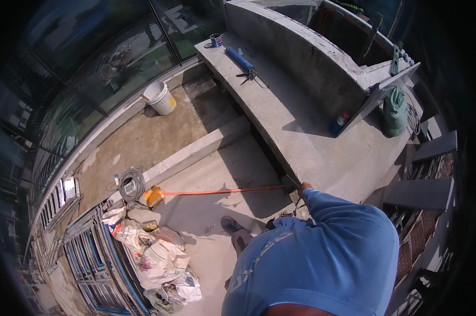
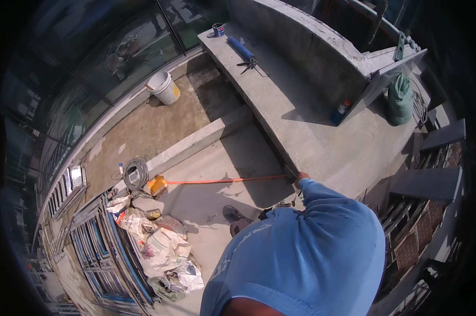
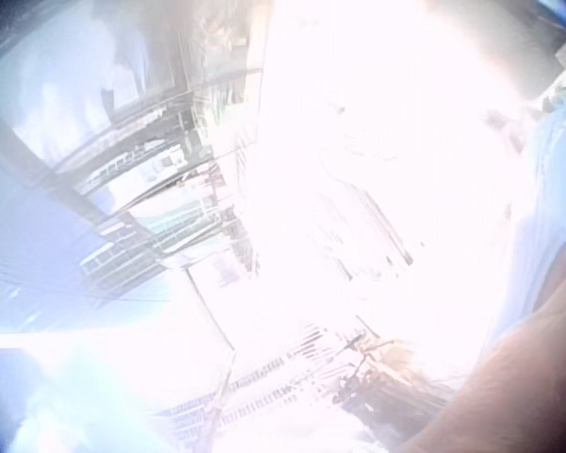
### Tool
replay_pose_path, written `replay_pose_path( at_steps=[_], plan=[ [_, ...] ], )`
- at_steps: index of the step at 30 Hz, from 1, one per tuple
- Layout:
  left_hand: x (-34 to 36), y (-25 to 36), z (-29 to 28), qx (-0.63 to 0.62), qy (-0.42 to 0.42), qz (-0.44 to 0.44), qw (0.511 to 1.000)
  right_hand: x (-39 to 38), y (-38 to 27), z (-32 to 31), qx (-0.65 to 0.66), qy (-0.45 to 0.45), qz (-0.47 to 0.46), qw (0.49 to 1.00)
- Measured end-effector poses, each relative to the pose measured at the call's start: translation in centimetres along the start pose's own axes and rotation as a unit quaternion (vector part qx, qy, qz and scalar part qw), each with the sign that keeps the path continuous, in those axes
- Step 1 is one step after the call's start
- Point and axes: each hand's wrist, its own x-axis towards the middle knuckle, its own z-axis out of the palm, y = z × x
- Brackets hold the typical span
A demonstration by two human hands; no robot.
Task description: The person measures and marks a stone tile with a tape measure and marker, then applies mortar to the surface with a trowel and places the tile on the prepared area. Another worker is visible nearby.
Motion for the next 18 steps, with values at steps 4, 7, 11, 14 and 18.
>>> replay_pose_path(
  at_steps=[4,7,11,14,18],
  plan=[
    [9.8,4.1,-7.0,0.099,-0.067,0.039,0.992,-4.7,-2.7,1.1,-0.02,0.029,0.06,0.998],
    [19.3,10.6,-14.2,0.146,-0.078,0.087,0.982,-5.5,-5.7,1.9,0.037,0.03,0.093,0.995],
    [32.3,23.3,-23.3,-0.065,0.006,0.04,0.997,-5.3,-10.8,5.3,0.062,-0.006,0.134,0.989],
    [40.9,33.9,-27.7,-0.009,0.073,0.155,0.985,-3.0,-14.0,7.9,0.045,-0.065,0.111,0.991],
    [46.6,46.9,-25.2,-0.092,0.097,0.155,0.979,4.0,-18.4,9.6,0.033,-0.091,0.139,0.986]
  ],
)
